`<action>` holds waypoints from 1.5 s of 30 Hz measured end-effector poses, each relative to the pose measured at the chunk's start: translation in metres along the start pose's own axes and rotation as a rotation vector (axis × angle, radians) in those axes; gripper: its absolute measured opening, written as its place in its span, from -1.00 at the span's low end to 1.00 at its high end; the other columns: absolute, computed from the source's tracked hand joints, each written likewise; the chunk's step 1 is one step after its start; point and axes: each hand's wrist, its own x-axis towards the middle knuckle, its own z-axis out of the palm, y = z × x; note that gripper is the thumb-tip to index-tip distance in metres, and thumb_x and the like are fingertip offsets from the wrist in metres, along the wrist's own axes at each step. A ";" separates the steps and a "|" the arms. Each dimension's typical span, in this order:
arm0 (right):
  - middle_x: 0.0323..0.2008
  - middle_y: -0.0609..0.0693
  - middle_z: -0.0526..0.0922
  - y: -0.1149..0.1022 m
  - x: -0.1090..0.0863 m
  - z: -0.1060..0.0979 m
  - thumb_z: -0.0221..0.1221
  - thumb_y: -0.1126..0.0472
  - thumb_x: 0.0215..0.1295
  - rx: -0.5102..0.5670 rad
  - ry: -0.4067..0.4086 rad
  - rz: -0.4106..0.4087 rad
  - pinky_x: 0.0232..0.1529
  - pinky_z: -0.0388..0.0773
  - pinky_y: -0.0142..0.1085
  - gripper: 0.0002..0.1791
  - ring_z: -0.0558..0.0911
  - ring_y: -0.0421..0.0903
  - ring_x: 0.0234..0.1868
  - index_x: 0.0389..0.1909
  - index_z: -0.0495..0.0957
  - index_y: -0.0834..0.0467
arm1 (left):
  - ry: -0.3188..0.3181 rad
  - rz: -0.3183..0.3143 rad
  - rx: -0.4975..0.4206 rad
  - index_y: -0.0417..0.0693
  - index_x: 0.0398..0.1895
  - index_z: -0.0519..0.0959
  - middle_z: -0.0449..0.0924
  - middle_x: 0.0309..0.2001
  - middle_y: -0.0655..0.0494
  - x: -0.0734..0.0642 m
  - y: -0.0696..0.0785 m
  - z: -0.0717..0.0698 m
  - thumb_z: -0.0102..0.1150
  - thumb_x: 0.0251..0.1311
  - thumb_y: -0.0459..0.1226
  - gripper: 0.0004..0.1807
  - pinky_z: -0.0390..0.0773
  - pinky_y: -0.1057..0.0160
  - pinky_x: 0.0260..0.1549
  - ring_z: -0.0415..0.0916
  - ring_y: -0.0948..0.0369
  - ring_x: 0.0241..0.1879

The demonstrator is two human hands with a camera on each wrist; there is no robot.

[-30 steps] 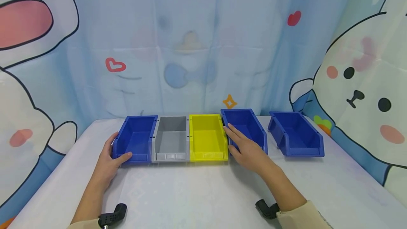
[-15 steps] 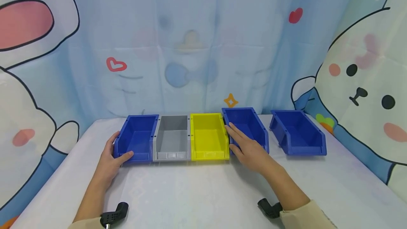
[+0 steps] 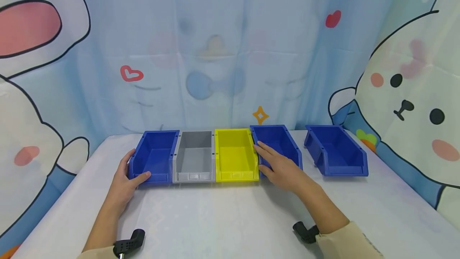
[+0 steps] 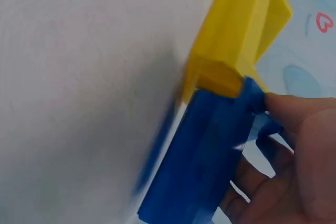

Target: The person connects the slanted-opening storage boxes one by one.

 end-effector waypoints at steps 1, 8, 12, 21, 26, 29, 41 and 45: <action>0.68 0.06 0.01 0.000 0.000 0.001 0.06 0.13 0.60 -0.003 -0.012 0.006 0.40 0.38 0.28 -0.28 0.33 0.30 0.52 0.67 0.05 0.02 | -0.001 0.002 0.000 0.27 0.71 -0.33 -0.42 0.70 -0.11 0.000 0.000 0.000 0.29 0.39 -0.21 0.12 -0.11 -0.31 0.58 -0.38 -0.21 0.67; 0.68 0.04 -0.01 0.001 0.000 0.002 0.05 0.12 0.60 -0.021 -0.033 0.025 0.43 0.37 0.25 -0.27 0.31 0.28 0.54 0.67 0.01 0.00 | 0.006 0.009 0.007 0.29 0.71 -0.33 -0.41 0.70 -0.11 0.002 0.002 0.001 0.30 0.38 -0.18 0.12 -0.10 -0.32 0.57 -0.37 -0.21 0.67; 0.68 0.07 -0.02 0.001 0.001 0.002 0.03 0.12 0.61 -0.031 -0.047 0.017 0.43 0.38 0.24 -0.27 0.31 0.27 0.54 0.68 -0.01 0.02 | 0.015 0.001 0.018 0.30 0.71 -0.33 -0.42 0.70 -0.10 0.002 0.002 0.001 0.30 0.39 -0.18 0.12 -0.08 -0.32 0.57 -0.38 -0.20 0.67; 0.67 0.10 0.00 0.001 0.000 0.004 0.02 0.11 0.61 -0.046 -0.056 0.017 0.38 0.43 0.23 -0.26 0.46 0.30 0.43 0.68 -0.04 0.06 | 0.006 -0.005 0.003 0.29 0.71 -0.33 -0.42 0.70 -0.11 0.001 0.000 0.002 0.30 0.38 -0.19 0.12 -0.10 -0.31 0.58 -0.38 -0.20 0.67; 0.67 0.11 0.01 0.002 -0.003 0.002 0.02 0.10 0.61 -0.047 -0.045 0.012 0.37 0.45 0.23 -0.26 0.51 0.29 0.38 0.68 -0.04 0.08 | -0.004 0.009 -0.006 0.30 0.71 -0.33 -0.41 0.70 -0.11 0.002 0.002 0.002 0.30 0.39 -0.19 0.12 -0.11 -0.30 0.58 -0.37 -0.20 0.67; 0.67 0.12 0.02 0.001 -0.002 0.001 0.03 0.11 0.60 -0.036 -0.039 0.005 0.39 0.42 0.24 -0.26 0.43 0.29 0.46 0.67 -0.02 0.09 | 0.002 0.011 0.002 0.29 0.71 -0.33 -0.41 0.70 -0.12 0.002 0.004 0.001 0.29 0.39 -0.20 0.12 -0.10 -0.30 0.58 -0.37 -0.20 0.67; 0.67 0.07 0.02 -0.001 0.003 0.000 0.05 0.14 0.57 -0.006 -0.067 0.047 0.42 0.36 0.29 -0.25 0.33 0.28 0.53 0.67 0.01 0.03 | 0.002 -0.003 0.007 0.29 0.71 -0.35 -0.44 0.70 -0.11 0.002 0.001 -0.001 0.28 0.40 -0.22 0.12 -0.09 -0.31 0.57 -0.39 -0.21 0.67; 0.67 0.06 0.04 0.004 0.000 0.002 0.05 0.11 0.58 0.023 -0.047 0.047 0.44 0.32 0.30 -0.26 0.29 0.28 0.55 0.67 0.02 0.00 | -0.002 -0.010 0.003 0.32 0.71 -0.34 -0.43 0.70 -0.10 0.002 -0.001 0.000 0.29 0.39 -0.21 0.12 -0.09 -0.32 0.57 -0.39 -0.20 0.67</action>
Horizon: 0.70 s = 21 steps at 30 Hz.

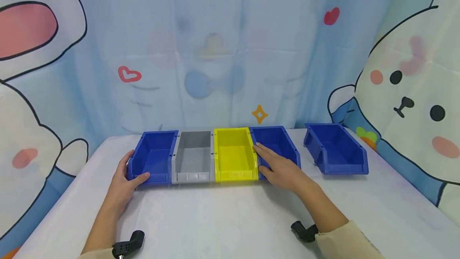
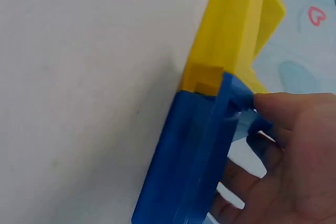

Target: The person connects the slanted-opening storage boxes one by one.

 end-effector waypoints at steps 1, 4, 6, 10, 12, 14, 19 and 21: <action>0.66 0.06 0.06 0.001 0.000 0.001 0.06 0.10 0.58 0.005 0.012 -0.003 0.45 0.31 0.29 -0.26 0.28 0.27 0.56 0.67 0.02 0.00 | 0.000 -0.001 -0.002 0.32 0.71 -0.33 -0.44 0.70 -0.09 0.000 -0.001 0.000 0.30 0.39 -0.20 0.12 -0.09 -0.32 0.57 -0.39 -0.20 0.67; 0.63 0.10 0.15 0.004 0.001 0.005 0.09 0.07 0.58 0.013 0.070 -0.019 0.46 0.32 0.26 -0.27 0.29 0.25 0.56 0.66 0.08 0.02 | -0.001 0.000 -0.012 0.32 0.71 -0.32 -0.43 0.70 -0.09 0.000 -0.002 0.000 0.31 0.38 -0.20 0.12 -0.09 -0.32 0.57 -0.39 -0.20 0.67; 0.60 0.13 0.23 0.005 0.001 0.009 0.11 0.08 0.57 0.033 0.122 -0.041 0.42 0.41 0.21 -0.29 0.43 0.23 0.47 0.63 0.14 0.05 | 0.002 0.007 -0.013 0.30 0.71 -0.31 -0.40 0.70 -0.13 0.000 -0.002 -0.002 0.31 0.37 -0.22 0.12 -0.09 -0.32 0.57 -0.36 -0.22 0.67; 0.49 0.16 0.40 0.010 -0.004 0.011 0.12 0.15 0.56 0.065 0.254 -0.096 0.25 0.60 0.15 -0.38 0.63 0.13 0.22 0.57 0.27 0.09 | 0.001 0.007 -0.008 0.29 0.71 -0.31 -0.37 0.70 -0.18 -0.001 -0.002 -0.002 0.32 0.37 -0.23 0.12 -0.09 -0.33 0.57 -0.34 -0.23 0.66; 0.43 0.17 0.46 0.012 -0.006 0.009 0.12 0.19 0.55 0.070 0.330 -0.126 0.18 0.64 0.14 -0.42 0.66 0.11 0.15 0.53 0.31 0.11 | 0.000 0.006 -0.004 0.30 0.71 -0.31 -0.37 0.70 -0.18 0.000 -0.002 -0.002 0.32 0.37 -0.22 0.13 -0.09 -0.34 0.56 -0.35 -0.24 0.66; 0.35 0.17 0.52 0.014 -0.007 0.007 0.12 0.22 0.54 0.072 0.406 -0.151 0.11 0.67 0.13 -0.45 0.67 0.11 0.11 0.50 0.35 0.12 | 0.002 0.003 -0.004 0.31 0.71 -0.32 -0.37 0.70 -0.18 0.001 -0.002 -0.002 0.32 0.37 -0.21 0.13 -0.08 -0.34 0.56 -0.35 -0.23 0.66; 0.13 0.18 0.63 0.018 -0.013 0.001 0.13 0.28 0.50 0.060 0.572 -0.180 0.04 0.65 0.12 -0.48 0.63 0.11 0.04 0.44 0.42 0.14 | 0.005 0.003 -0.013 0.32 0.71 -0.32 -0.40 0.70 -0.16 0.002 -0.002 -0.002 0.31 0.37 -0.22 0.13 -0.10 -0.32 0.57 -0.38 -0.22 0.67; 0.09 0.19 0.64 0.021 -0.016 -0.002 0.15 0.31 0.47 0.061 0.626 -0.185 0.04 0.63 0.13 -0.48 0.62 0.11 0.05 0.43 0.43 0.16 | 0.000 0.008 -0.018 0.31 0.71 -0.33 -0.40 0.70 -0.15 0.001 -0.002 -0.002 0.31 0.37 -0.23 0.13 -0.11 -0.31 0.58 -0.39 -0.21 0.67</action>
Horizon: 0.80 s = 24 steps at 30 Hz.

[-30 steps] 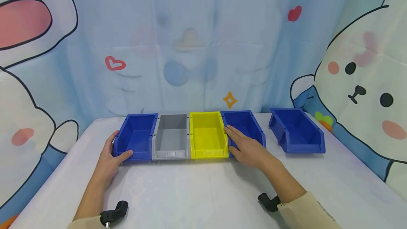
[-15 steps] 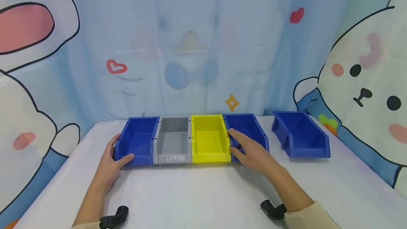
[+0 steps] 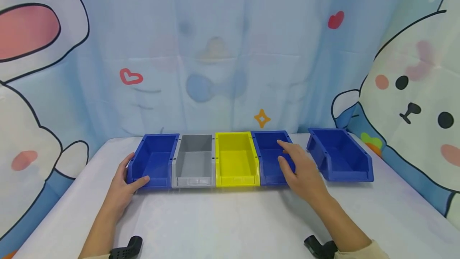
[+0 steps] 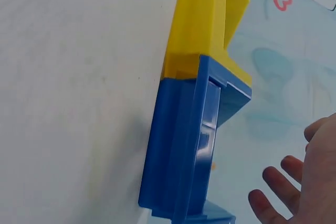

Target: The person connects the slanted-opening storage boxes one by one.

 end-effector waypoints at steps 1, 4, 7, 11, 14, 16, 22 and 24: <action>0.07 0.18 0.65 0.001 -0.001 -0.002 0.15 0.33 0.45 0.004 0.023 -0.002 0.02 0.62 0.13 -0.47 0.61 0.11 0.05 0.42 0.44 0.17 | -0.002 0.001 -0.003 0.31 0.71 -0.33 -0.41 0.70 -0.14 0.000 0.000 0.000 0.31 0.37 -0.23 0.13 -0.12 -0.31 0.58 -0.39 -0.21 0.67; 0.13 0.19 0.64 0.005 -0.003 -0.008 0.16 0.35 0.43 0.007 0.078 0.004 0.05 0.58 0.18 -0.47 0.60 0.16 0.12 0.41 0.46 0.19 | -0.005 0.002 -0.007 0.30 0.71 -0.33 -0.41 0.70 -0.14 -0.001 0.000 -0.001 0.31 0.37 -0.23 0.14 -0.12 -0.31 0.58 -0.39 -0.21 0.67; 0.19 0.22 0.62 0.010 -0.005 -0.013 0.15 0.36 0.42 0.000 0.124 0.028 0.13 0.51 0.25 -0.49 0.56 0.24 0.20 0.38 0.48 0.21 | -0.004 0.001 -0.006 0.29 0.71 -0.33 -0.41 0.70 -0.14 -0.001 0.000 0.000 0.32 0.37 -0.23 0.14 -0.12 -0.32 0.57 -0.39 -0.21 0.67; 0.23 0.28 0.59 0.018 -0.008 -0.018 0.12 0.34 0.43 -0.016 0.172 0.072 0.19 0.43 0.29 -0.51 0.50 0.29 0.26 0.37 0.48 0.22 | 0.000 0.003 -0.008 0.29 0.71 -0.33 -0.41 0.70 -0.13 0.000 0.000 0.000 0.32 0.36 -0.22 0.14 -0.11 -0.32 0.57 -0.39 -0.20 0.67; 0.24 0.31 0.57 0.024 -0.009 -0.020 0.10 0.35 0.44 -0.026 0.197 0.099 0.17 0.42 0.28 -0.53 0.48 0.30 0.26 0.35 0.49 0.23 | -0.002 0.001 -0.011 0.30 0.71 -0.33 -0.41 0.70 -0.14 0.001 -0.002 0.001 0.33 0.36 -0.22 0.14 -0.10 -0.32 0.57 -0.39 -0.20 0.67; 0.25 0.31 0.56 0.029 -0.010 -0.022 0.09 0.35 0.44 -0.037 0.215 0.114 0.18 0.42 0.30 -0.54 0.46 0.31 0.27 0.34 0.50 0.24 | -0.004 0.000 -0.013 0.30 0.71 -0.33 -0.41 0.70 -0.14 0.001 -0.002 0.001 0.33 0.36 -0.22 0.15 -0.10 -0.32 0.57 -0.39 -0.20 0.67; 0.24 0.33 0.57 0.038 -0.010 -0.026 0.06 0.34 0.45 -0.034 0.275 0.136 0.21 0.39 0.29 -0.56 0.46 0.33 0.26 0.31 0.52 0.26 | 0.000 -0.003 -0.011 0.31 0.71 -0.33 -0.39 0.70 -0.15 0.001 -0.002 0.000 0.32 0.37 -0.22 0.14 -0.10 -0.32 0.57 -0.37 -0.21 0.67; 0.22 0.34 0.57 0.041 -0.010 -0.027 0.05 0.33 0.46 -0.039 0.288 0.140 0.23 0.38 0.28 -0.57 0.46 0.35 0.24 0.30 0.52 0.27 | 0.001 -0.005 -0.006 0.31 0.71 -0.33 -0.39 0.70 -0.15 0.001 -0.001 0.000 0.32 0.37 -0.21 0.14 -0.09 -0.32 0.57 -0.37 -0.21 0.67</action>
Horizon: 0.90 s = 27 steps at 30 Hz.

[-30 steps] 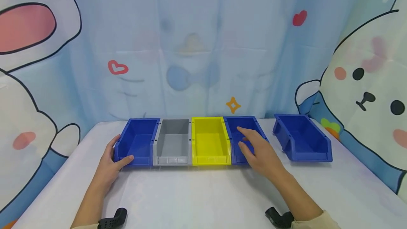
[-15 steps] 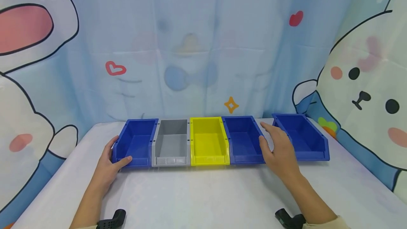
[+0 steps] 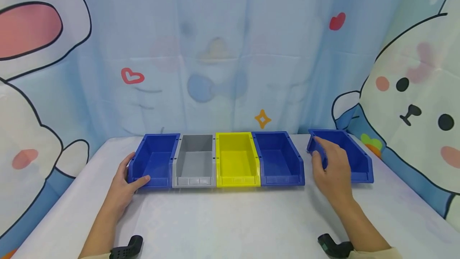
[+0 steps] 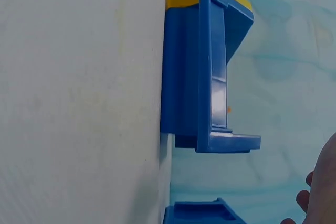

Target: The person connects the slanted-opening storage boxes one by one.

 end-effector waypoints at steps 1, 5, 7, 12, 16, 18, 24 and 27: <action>0.22 0.34 0.58 0.001 0.000 -0.001 0.05 0.33 0.46 -0.001 0.006 0.001 0.23 0.38 0.27 -0.57 0.46 0.35 0.23 0.30 0.52 0.28 | 0.001 -0.001 0.003 0.31 0.71 -0.33 -0.39 0.70 -0.15 0.000 0.000 0.000 0.32 0.37 -0.21 0.14 -0.09 -0.33 0.57 -0.37 -0.21 0.67; 0.22 0.36 0.57 0.004 -0.001 -0.003 0.03 0.32 0.48 -0.016 0.016 0.030 0.24 0.37 0.30 -0.58 0.45 0.36 0.25 0.29 0.52 0.31 | -0.001 0.000 0.006 0.30 0.71 -0.33 -0.40 0.70 -0.16 -0.001 0.001 0.000 0.32 0.37 -0.21 0.14 -0.09 -0.34 0.56 -0.38 -0.22 0.67; 0.23 0.36 0.57 0.004 -0.001 -0.005 0.03 0.32 0.48 -0.024 0.017 0.048 0.23 0.37 0.32 -0.58 0.44 0.36 0.28 0.29 0.52 0.31 | -0.001 0.001 0.007 0.29 0.71 -0.32 -0.41 0.70 -0.16 -0.001 0.001 0.000 0.32 0.36 -0.21 0.14 -0.10 -0.34 0.56 -0.38 -0.22 0.67; 0.25 0.36 0.56 0.010 0.000 -0.006 0.02 0.30 0.49 -0.046 0.033 0.069 0.30 0.32 0.35 -0.58 0.42 0.38 0.32 0.29 0.51 0.30 | 0.003 -0.001 0.004 0.30 0.71 -0.33 -0.41 0.70 -0.16 -0.001 0.001 0.000 0.32 0.36 -0.21 0.14 -0.10 -0.35 0.56 -0.39 -0.23 0.67; 0.27 0.37 0.54 0.016 0.000 -0.008 0.02 0.30 0.48 -0.050 0.056 0.089 0.38 0.23 0.36 -0.57 0.38 0.40 0.33 0.30 0.50 0.29 | 0.005 -0.004 0.001 0.30 0.71 -0.33 -0.41 0.70 -0.16 -0.001 0.002 0.001 0.31 0.37 -0.22 0.13 -0.10 -0.33 0.56 -0.39 -0.23 0.67; 0.29 0.37 0.52 0.018 0.000 -0.009 0.01 0.29 0.48 -0.057 0.067 0.105 0.41 0.19 0.38 -0.56 0.36 0.40 0.36 0.31 0.49 0.29 | 0.005 -0.007 0.001 0.30 0.71 -0.32 -0.41 0.70 -0.17 -0.001 0.002 0.001 0.31 0.37 -0.23 0.13 -0.11 -0.33 0.56 -0.39 -0.23 0.67; 0.34 0.37 0.47 0.025 0.000 -0.014 0.01 0.25 0.49 -0.091 0.101 0.144 0.41 0.16 0.40 -0.54 0.32 0.40 0.41 0.33 0.48 0.31 | 0.003 -0.009 0.004 0.30 0.71 -0.33 -0.42 0.70 -0.15 -0.002 0.002 0.001 0.30 0.37 -0.23 0.13 -0.12 -0.33 0.57 -0.40 -0.22 0.67; 0.39 0.36 0.43 0.030 0.000 -0.018 -0.01 0.22 0.49 -0.103 0.113 0.178 0.43 0.10 0.41 -0.51 0.28 0.39 0.45 0.35 0.46 0.31 | 0.001 -0.004 0.006 0.30 0.71 -0.33 -0.42 0.70 -0.14 -0.002 0.003 0.001 0.30 0.37 -0.22 0.13 -0.11 -0.33 0.56 -0.40 -0.22 0.67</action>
